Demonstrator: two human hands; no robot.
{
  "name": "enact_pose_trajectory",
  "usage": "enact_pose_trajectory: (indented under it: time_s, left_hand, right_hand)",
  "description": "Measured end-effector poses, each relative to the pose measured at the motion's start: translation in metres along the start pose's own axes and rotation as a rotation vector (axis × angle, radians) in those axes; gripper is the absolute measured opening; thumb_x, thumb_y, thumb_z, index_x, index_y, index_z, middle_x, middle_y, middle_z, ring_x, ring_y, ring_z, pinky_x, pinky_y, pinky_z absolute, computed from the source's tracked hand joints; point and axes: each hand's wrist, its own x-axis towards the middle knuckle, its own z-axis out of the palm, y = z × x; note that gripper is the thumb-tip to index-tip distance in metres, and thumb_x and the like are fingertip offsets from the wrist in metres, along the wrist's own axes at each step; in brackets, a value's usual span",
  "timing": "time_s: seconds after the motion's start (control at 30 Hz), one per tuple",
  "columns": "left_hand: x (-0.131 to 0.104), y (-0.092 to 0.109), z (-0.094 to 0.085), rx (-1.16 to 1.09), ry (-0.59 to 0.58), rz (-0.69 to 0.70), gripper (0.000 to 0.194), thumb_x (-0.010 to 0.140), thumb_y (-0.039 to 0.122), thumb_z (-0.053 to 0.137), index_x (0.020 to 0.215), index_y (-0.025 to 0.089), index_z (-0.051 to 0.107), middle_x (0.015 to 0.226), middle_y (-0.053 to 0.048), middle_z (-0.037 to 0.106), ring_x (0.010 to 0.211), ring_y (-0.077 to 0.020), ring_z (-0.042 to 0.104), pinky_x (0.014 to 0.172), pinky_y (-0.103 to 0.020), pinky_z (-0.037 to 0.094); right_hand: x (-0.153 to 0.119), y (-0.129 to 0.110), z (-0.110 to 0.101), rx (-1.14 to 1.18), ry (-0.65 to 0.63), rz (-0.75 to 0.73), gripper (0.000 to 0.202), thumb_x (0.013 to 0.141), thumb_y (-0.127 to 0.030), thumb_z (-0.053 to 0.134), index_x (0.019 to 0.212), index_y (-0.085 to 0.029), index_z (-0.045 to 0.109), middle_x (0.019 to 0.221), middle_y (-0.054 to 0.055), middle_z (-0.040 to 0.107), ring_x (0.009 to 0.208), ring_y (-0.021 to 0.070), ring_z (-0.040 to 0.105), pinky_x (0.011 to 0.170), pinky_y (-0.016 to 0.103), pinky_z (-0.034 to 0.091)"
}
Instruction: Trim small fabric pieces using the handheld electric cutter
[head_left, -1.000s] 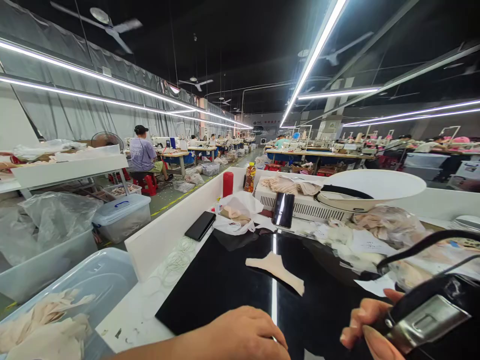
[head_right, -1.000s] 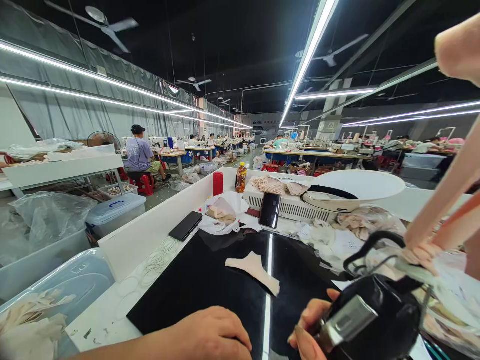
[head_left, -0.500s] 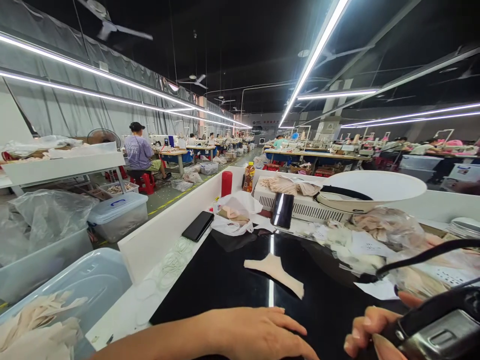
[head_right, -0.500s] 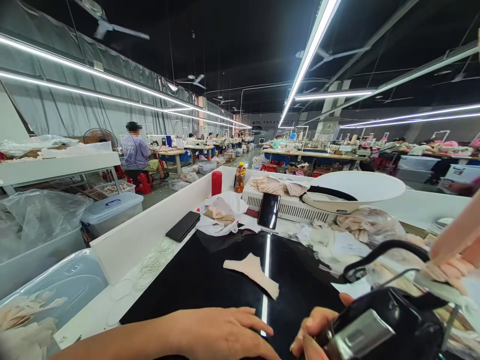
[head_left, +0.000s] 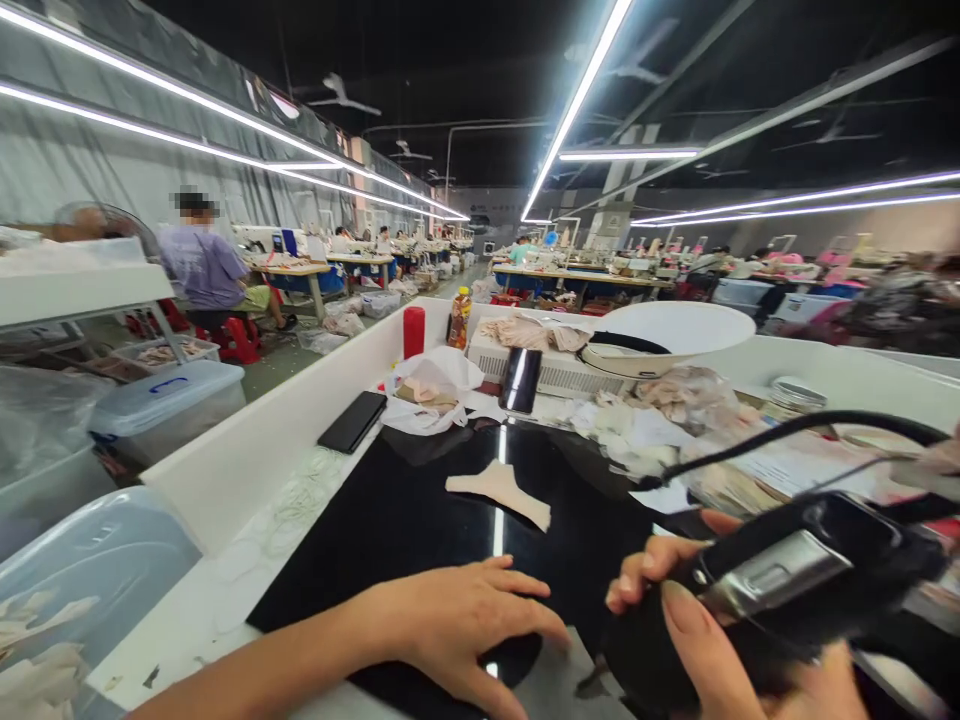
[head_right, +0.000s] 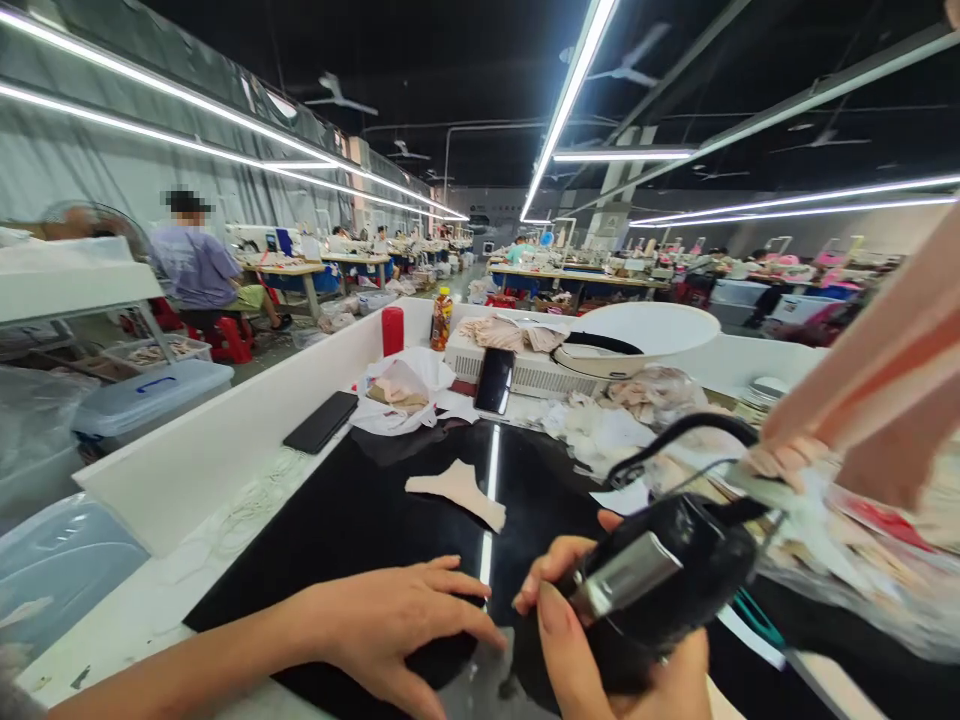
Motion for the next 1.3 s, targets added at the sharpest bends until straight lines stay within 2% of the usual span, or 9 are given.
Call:
enact_pose_trajectory:
  time_s: [0.07,0.17,0.23,0.47,0.8,1.13,1.3]
  left_hand:
    - [-0.002,0.000,-0.001,-0.031,0.019,-0.023,0.070,0.086,0.036,0.081,0.148,0.025,0.049,0.142,-0.013,0.063,0.146,-0.0326,0.045,0.123,-0.061,0.024]
    - [-0.004,-0.001,-0.002,-0.049,0.004,-0.039,0.068,0.087,0.039,0.081,0.147,0.027,0.050,0.141,-0.012,0.064,0.148,-0.0332,0.043,0.123,-0.063,0.024]
    - [-0.004,-0.001,-0.003,-0.047,-0.016,-0.044,0.069,0.087,0.041,0.081,0.147,0.027,0.050,0.141,-0.012,0.064,0.148,-0.0332,0.043,0.122,-0.064,0.024]
    - [-0.004,0.000,-0.002,-0.033,-0.011,-0.060,0.074,0.086,0.045,0.081,0.150,0.029,0.047,0.142,-0.010,0.064,0.148,-0.0336,0.043,0.123,-0.065,0.021]
    - [-0.004,0.003,-0.004,-0.046,-0.020,-0.082,0.083,0.080,0.055,0.084,0.149,0.026,0.047,0.146,-0.012,0.060,0.148,-0.0355,0.042,0.124,-0.066,0.018]
    - [-0.004,0.001,-0.003,-0.043,-0.034,-0.088,0.096,0.073,0.055,0.088,0.152,0.024,0.043,0.148,-0.015,0.058,0.148,-0.0354,0.042,0.124,-0.066,0.015]
    - [-0.004,0.001,-0.004,-0.046,-0.046,-0.095,0.096,0.075,0.062,0.084,0.152,0.024,0.043,0.148,-0.015,0.057,0.149,-0.0355,0.040,0.124,-0.066,0.013]
  right_hand:
    - [-0.004,-0.013,0.008,-0.028,0.025,0.015,0.052,0.081,-0.035,0.085,0.125,-0.030,0.057,0.085,0.000,0.065,0.067,0.0188,0.066,0.064,0.035,0.060]
    - [-0.007,-0.019,0.015,-0.013,0.063,0.035,0.050,0.083,-0.037,0.084,0.124,-0.031,0.056,0.087,-0.001,0.063,0.070,0.0169,0.064,0.066,0.033,0.058]
    - [-0.006,-0.017,0.015,-0.001,0.069,0.038,0.048,0.084,-0.036,0.083,0.123,-0.032,0.055,0.087,-0.002,0.063,0.069,0.0160,0.063,0.066,0.032,0.057]
    - [-0.001,-0.002,0.016,0.062,-0.025,-0.041,0.045,0.089,-0.027,0.078,0.127,-0.032,0.054,0.088,-0.002,0.065,0.068,0.0163,0.066,0.063,0.033,0.059]
    - [-0.001,0.013,0.021,0.071,-0.071,-0.095,0.044,0.091,-0.027,0.075,0.127,-0.030,0.051,0.090,-0.001,0.066,0.067,0.0157,0.067,0.063,0.032,0.058]
    - [-0.007,0.013,0.028,0.103,-0.038,-0.050,0.042,0.090,-0.026,0.074,0.126,-0.030,0.052,0.091,-0.003,0.065,0.070,0.0137,0.065,0.070,0.031,0.056]
    - [-0.006,0.017,0.026,0.091,-0.082,-0.098,0.040,0.093,-0.022,0.071,0.128,-0.029,0.052,0.091,-0.002,0.065,0.069,0.0132,0.065,0.066,0.029,0.057]
